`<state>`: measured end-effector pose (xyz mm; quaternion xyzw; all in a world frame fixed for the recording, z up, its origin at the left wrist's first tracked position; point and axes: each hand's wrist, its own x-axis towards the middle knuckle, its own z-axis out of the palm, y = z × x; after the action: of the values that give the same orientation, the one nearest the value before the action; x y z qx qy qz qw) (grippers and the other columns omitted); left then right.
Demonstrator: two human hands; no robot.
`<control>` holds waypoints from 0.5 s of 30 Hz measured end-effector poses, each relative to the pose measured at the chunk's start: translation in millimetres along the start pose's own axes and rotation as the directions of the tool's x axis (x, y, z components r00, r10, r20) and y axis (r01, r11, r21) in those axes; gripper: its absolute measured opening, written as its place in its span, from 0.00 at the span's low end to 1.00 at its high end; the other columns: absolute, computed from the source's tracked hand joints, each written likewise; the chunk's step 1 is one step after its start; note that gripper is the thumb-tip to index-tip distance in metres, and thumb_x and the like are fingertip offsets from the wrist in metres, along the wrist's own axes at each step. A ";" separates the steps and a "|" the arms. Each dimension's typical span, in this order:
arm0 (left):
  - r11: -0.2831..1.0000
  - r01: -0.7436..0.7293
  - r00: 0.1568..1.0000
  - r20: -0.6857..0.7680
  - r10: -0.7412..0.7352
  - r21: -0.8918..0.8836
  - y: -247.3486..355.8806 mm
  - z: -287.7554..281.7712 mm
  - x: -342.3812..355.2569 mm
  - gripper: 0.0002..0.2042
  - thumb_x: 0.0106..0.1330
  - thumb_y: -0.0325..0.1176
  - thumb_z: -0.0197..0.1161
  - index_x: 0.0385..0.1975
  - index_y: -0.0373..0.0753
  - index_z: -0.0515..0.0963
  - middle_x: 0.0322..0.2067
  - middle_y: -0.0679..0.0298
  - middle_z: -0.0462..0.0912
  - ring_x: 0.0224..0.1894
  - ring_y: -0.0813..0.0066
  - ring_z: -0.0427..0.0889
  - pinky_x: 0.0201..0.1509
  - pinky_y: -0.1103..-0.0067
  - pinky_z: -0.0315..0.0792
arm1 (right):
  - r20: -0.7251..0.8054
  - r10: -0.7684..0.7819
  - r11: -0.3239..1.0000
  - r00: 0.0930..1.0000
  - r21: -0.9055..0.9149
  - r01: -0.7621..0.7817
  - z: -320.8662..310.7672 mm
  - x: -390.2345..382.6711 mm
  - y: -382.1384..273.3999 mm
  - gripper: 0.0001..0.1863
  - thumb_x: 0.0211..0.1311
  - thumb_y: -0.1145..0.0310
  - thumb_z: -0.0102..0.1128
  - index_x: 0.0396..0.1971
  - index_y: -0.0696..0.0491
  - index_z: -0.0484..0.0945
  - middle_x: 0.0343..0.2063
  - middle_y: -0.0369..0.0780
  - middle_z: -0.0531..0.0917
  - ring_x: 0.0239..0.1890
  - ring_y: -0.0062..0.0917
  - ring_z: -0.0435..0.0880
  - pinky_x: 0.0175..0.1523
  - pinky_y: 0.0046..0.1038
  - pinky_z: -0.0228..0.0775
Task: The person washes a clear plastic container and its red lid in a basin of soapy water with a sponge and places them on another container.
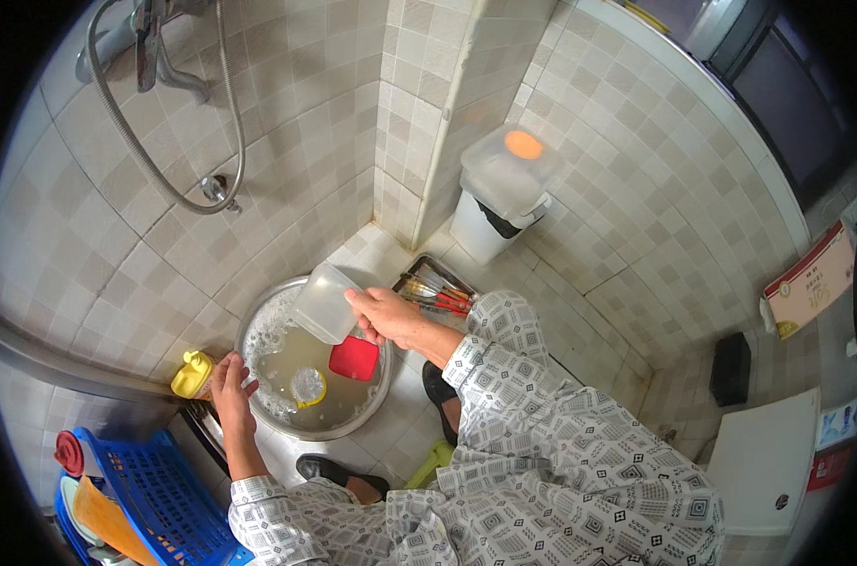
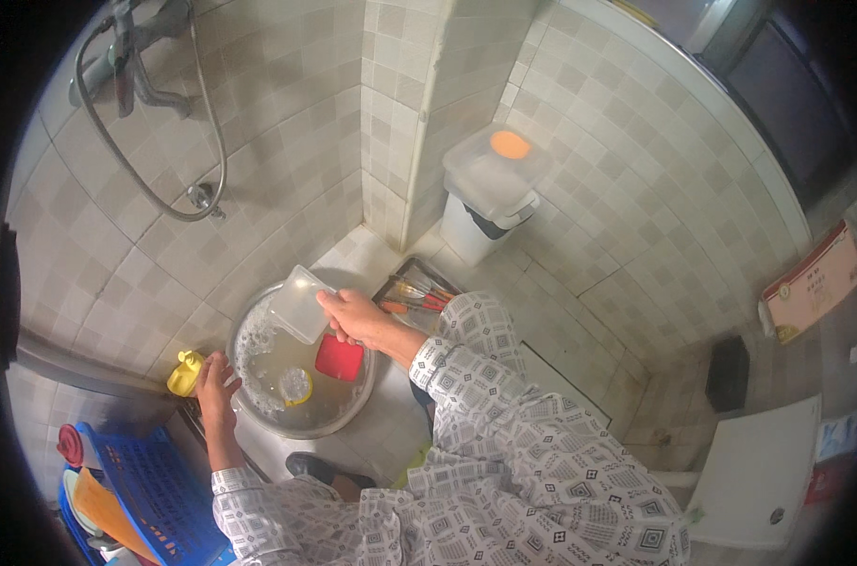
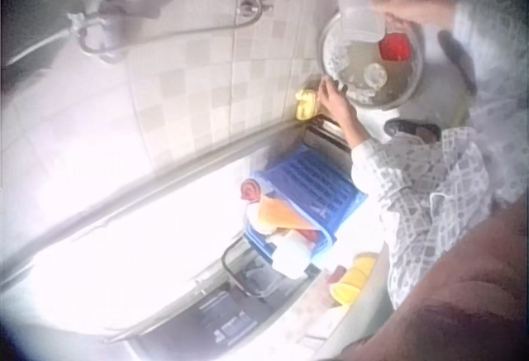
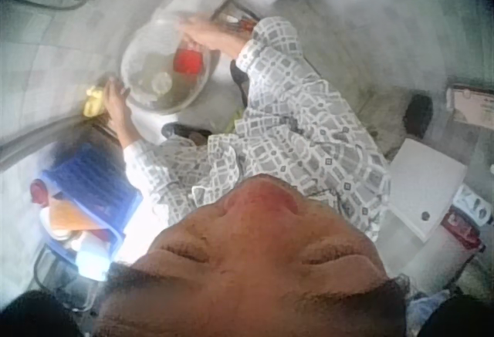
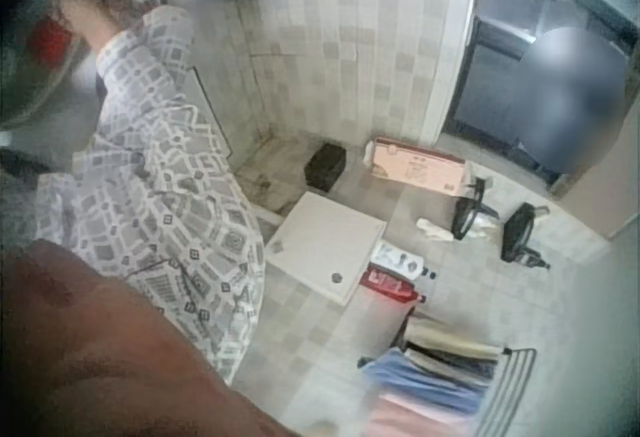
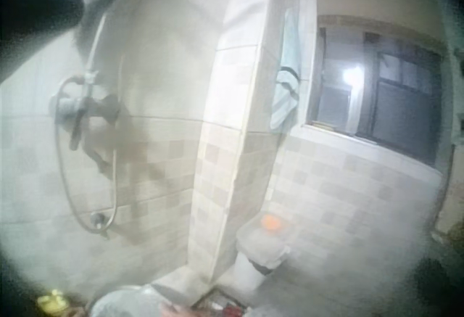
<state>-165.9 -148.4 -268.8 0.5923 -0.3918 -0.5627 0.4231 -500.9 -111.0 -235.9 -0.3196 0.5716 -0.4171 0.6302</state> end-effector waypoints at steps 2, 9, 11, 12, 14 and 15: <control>1.000 -0.003 1.000 0.010 0.003 0.024 -5.5 2.1 1.6 0.25 0.70 0.50 0.64 0.60 0.38 0.75 0.53 0.63 0.78 0.56 0.69 0.75 0.52 0.70 0.73 | -0.025 -0.045 0.997 0.999 -0.062 0.044 -1.4 -2.9 -3.0 0.24 0.76 0.46 0.53 0.33 0.55 0.72 0.23 0.33 0.73 0.15 0.15 0.72 0.17 0.22 0.62; 0.979 -0.045 0.999 0.031 0.040 0.197 -14.0 -2.8 -0.2 0.24 0.71 0.46 0.64 0.60 0.38 0.76 0.55 0.62 0.81 0.54 0.70 0.79 0.51 0.72 0.73 | 0.027 -0.625 0.544 0.780 -0.702 0.460 7.5 2.6 12.2 0.17 0.75 0.59 0.56 0.36 0.59 0.72 0.29 0.49 0.81 0.31 0.46 0.83 0.40 0.44 0.74; 0.971 -0.054 0.998 0.046 0.045 0.232 -10.6 1.8 -6.8 0.24 0.70 0.46 0.65 0.60 0.37 0.76 0.54 0.61 0.82 0.53 0.70 0.79 0.49 0.72 0.73 | 0.067 -0.657 0.460 0.751 -0.754 0.470 8.7 3.6 13.4 0.12 0.73 0.65 0.56 0.37 0.60 0.72 0.33 0.55 0.81 0.40 0.57 0.80 0.46 0.51 0.70; 0.966 -0.049 0.997 0.062 0.034 0.253 -11.8 10.4 -9.4 0.24 0.70 0.46 0.65 0.59 0.36 0.77 0.53 0.61 0.83 0.51 0.71 0.79 0.48 0.73 0.74 | 0.037 -0.624 0.472 0.780 -0.778 0.414 7.3 -3.9 8.6 0.11 0.72 0.66 0.56 0.37 0.59 0.72 0.33 0.54 0.82 0.40 0.56 0.81 0.45 0.51 0.71; 0.953 -0.054 0.994 0.102 0.025 0.297 -13.3 25.4 -13.5 0.24 0.71 0.46 0.64 0.59 0.35 0.77 0.49 0.61 0.84 0.47 0.73 0.79 0.46 0.74 0.74 | 0.050 -0.647 0.427 0.761 -0.803 0.416 -2.7 -1.7 14.8 0.10 0.72 0.66 0.56 0.37 0.59 0.72 0.34 0.54 0.82 0.39 0.55 0.82 0.44 0.51 0.72; 0.946 -0.070 0.992 0.121 0.034 0.315 -8.7 27.7 -18.0 0.24 0.71 0.45 0.64 0.58 0.35 0.77 0.48 0.62 0.84 0.45 0.74 0.79 0.45 0.74 0.74 | 0.048 -0.648 0.418 0.760 -0.812 0.408 1.3 -2.5 12.4 0.10 0.72 0.66 0.56 0.37 0.59 0.72 0.34 0.54 0.83 0.39 0.55 0.82 0.44 0.51 0.72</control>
<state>-194.8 -130.2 -271.2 0.6092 -0.5165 -0.5135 0.3136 -497.6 -103.3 -245.5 -0.6643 0.6420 -0.3417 0.1726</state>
